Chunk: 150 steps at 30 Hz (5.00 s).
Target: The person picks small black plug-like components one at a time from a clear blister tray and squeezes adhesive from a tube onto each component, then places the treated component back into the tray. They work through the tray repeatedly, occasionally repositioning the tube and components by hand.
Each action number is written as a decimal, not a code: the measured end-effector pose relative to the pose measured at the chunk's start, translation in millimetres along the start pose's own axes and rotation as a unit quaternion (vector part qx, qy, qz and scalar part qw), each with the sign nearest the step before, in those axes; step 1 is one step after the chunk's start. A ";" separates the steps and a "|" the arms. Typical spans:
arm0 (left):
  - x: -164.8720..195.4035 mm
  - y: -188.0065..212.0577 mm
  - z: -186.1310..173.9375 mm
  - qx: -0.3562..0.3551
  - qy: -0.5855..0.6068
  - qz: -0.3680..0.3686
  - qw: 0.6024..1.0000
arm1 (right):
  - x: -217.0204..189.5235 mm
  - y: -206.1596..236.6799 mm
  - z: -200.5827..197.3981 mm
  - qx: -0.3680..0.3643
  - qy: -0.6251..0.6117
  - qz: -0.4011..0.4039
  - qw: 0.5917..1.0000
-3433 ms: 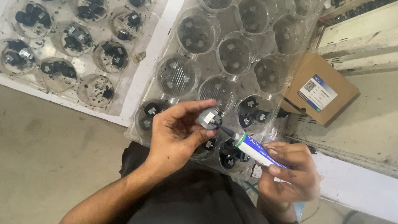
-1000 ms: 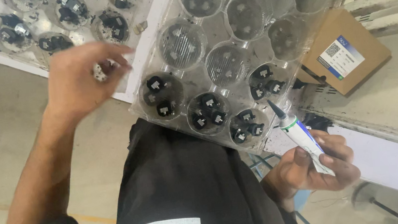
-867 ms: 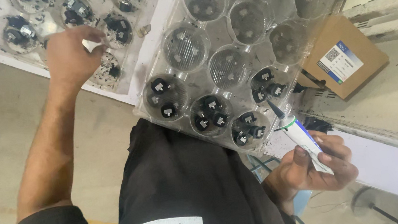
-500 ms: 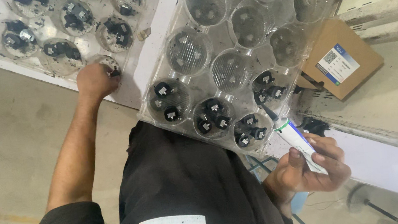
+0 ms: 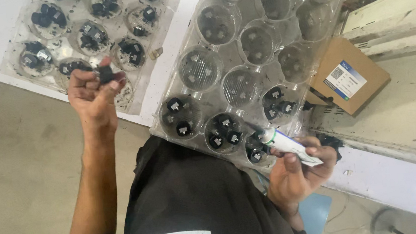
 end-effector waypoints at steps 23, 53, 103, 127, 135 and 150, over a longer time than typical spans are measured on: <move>40.0 86.5 176.6 -0.197 -0.176 -0.075 0.962 | -34.1 6.1 36.8 -0.111 0.249 -0.263 0.925; 17.6 82.0 172.5 -0.199 -0.174 -0.189 0.946 | -34.0 -7.4 41.3 -0.221 0.251 -0.217 0.917; -42.8 112.5 150.1 -0.206 0.113 -0.312 0.921 | -18.3 -5.0 37.2 -0.137 0.266 -0.233 0.925; 10.5 59.8 122.6 -0.183 -0.524 0.016 0.832 | -22.1 -4.2 17.9 -0.035 0.249 -0.169 0.953; -17.1 80.6 129.8 -0.167 -0.694 0.173 0.679 | -20.3 -5.1 15.9 -0.051 0.283 -0.177 0.941; 54.8 -1.4 54.2 -0.093 -0.633 0.086 0.764 | -5.9 -14.2 3.6 0.033 0.168 -0.108 0.979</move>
Point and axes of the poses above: each hand's wrist, its own y-axis away from the middle knuckle, its own z-axis out of the palm, x = y × z, the point moved 5 cm from there along -y, towards the middle knuckle, and after that the axes turned 1 degree about z, right-handed, at the moved point
